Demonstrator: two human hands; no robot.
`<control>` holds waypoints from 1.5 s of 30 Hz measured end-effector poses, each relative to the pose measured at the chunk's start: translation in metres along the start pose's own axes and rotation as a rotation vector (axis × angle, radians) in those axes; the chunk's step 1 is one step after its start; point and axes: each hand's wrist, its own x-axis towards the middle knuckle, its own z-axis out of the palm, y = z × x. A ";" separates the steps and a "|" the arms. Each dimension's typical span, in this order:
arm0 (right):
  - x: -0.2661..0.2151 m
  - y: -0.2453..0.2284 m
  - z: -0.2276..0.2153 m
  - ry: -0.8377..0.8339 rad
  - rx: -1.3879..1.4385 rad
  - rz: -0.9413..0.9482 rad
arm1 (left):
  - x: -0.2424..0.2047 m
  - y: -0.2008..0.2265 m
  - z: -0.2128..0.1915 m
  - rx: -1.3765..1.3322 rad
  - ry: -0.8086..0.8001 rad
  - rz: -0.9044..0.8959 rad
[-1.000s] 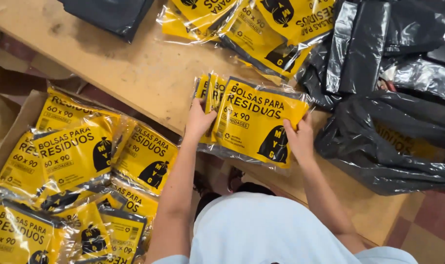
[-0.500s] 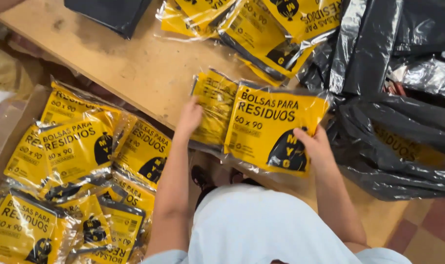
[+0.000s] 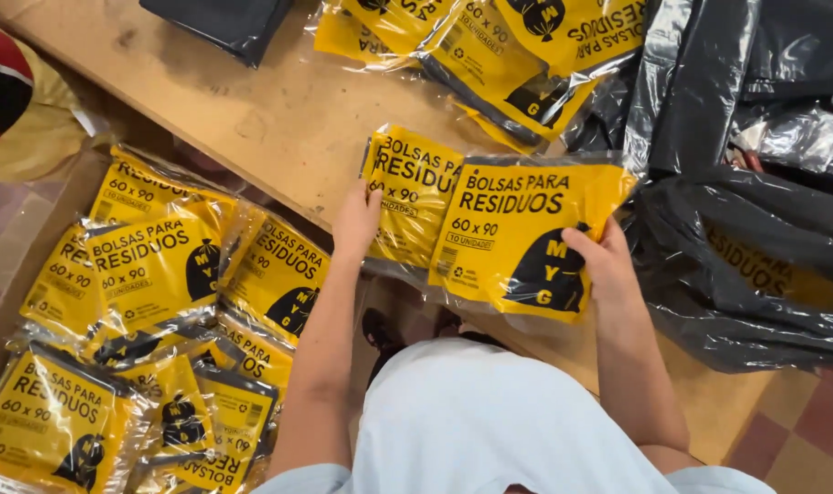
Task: The person packs yellow-labeled trash bags into a black plastic bag on a wooden table, then ties the bag closed and places it on the floor. The person handles multiple yellow-labeled packages and a black trash bag during the task.
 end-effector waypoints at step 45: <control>0.033 0.048 0.084 -0.082 0.409 0.204 | -0.106 0.043 -0.046 -1.153 -0.438 0.469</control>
